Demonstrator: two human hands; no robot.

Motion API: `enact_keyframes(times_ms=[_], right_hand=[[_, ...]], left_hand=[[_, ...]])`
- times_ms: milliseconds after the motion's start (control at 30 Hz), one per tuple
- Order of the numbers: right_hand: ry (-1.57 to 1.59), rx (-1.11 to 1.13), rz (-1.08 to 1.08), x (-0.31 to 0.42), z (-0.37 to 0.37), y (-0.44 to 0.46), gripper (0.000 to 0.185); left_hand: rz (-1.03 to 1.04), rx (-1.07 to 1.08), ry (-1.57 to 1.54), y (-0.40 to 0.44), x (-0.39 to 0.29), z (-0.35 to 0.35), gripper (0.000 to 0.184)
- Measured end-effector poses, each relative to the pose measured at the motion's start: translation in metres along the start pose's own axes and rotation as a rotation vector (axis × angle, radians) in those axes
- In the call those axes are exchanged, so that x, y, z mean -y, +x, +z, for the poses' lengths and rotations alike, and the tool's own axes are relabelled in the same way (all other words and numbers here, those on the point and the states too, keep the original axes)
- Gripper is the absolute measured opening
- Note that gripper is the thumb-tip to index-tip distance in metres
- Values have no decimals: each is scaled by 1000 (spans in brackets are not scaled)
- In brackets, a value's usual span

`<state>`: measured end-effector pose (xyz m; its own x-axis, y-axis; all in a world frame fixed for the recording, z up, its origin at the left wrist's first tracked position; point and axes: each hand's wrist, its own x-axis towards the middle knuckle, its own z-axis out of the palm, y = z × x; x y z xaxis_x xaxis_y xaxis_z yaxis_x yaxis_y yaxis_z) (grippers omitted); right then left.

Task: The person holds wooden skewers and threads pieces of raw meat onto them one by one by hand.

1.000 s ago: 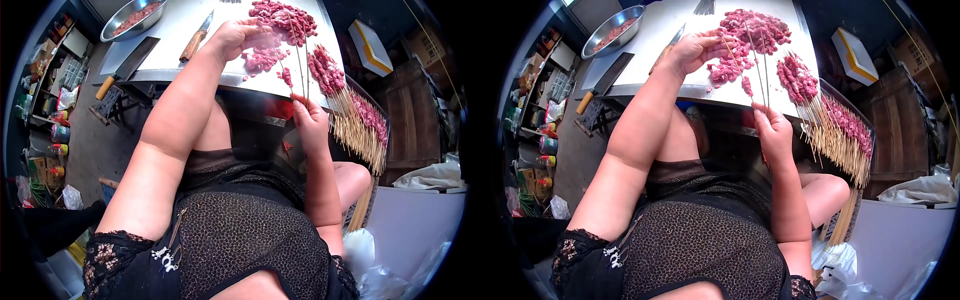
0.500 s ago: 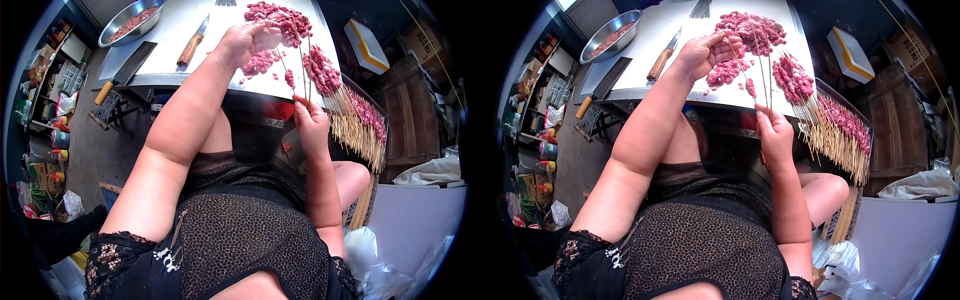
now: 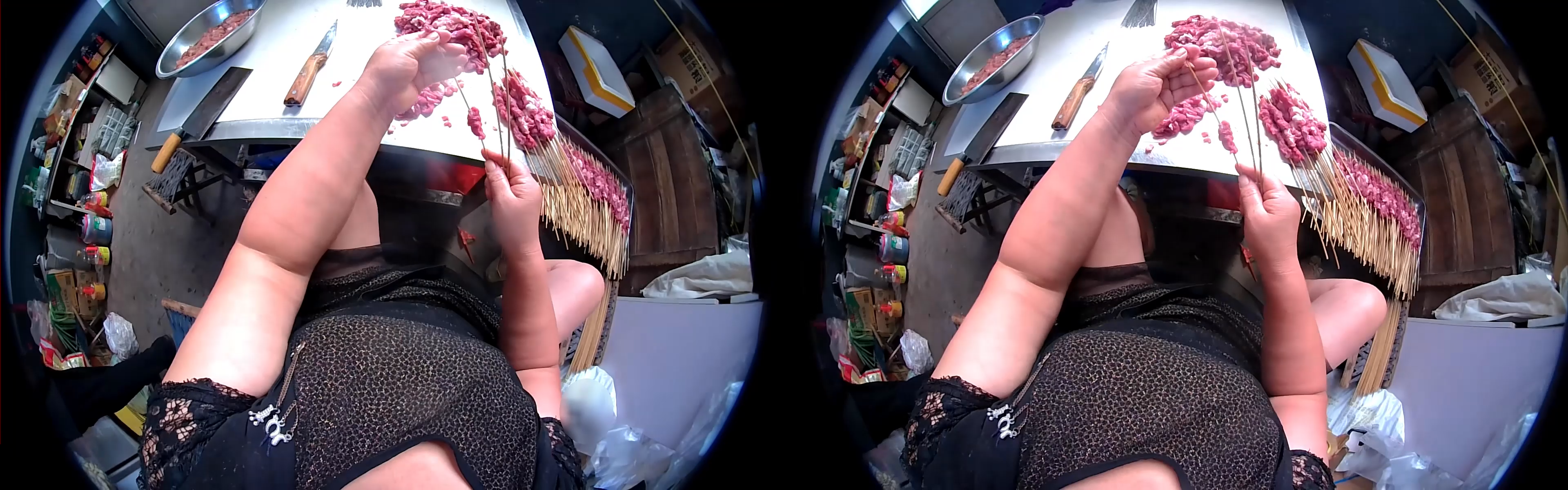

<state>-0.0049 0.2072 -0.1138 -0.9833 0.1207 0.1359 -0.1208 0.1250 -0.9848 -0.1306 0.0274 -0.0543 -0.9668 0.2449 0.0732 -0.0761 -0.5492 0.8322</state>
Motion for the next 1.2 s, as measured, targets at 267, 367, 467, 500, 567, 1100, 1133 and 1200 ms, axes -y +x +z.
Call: enact_keyframes(times_ms=[267,367,467,500,567,1100,1133,1200], right_hand=[[66,22,20,1,1,3,19],[193,50,45,7,4,6,19],[273,55,81,19,3,15,19],[261,44,55,19,0,20,19],[220,14,-36,20,-5,30,19],[289,-33,64,3,-27,18,20],[298,-33,59,1,-28,17,20],[300,-28,65,1,-26,15,20]], left_hand=[[30,16,6,-5,3,8,24],[-48,109,-41,-1,15,7,24],[-89,169,45,-9,20,23,25],[-97,224,57,-2,20,17,27],[-63,212,142,12,12,1,29],[11,48,1869,44,23,-15,21],[11,50,1871,44,24,-15,21],[83,21,1898,42,24,-17,21]])
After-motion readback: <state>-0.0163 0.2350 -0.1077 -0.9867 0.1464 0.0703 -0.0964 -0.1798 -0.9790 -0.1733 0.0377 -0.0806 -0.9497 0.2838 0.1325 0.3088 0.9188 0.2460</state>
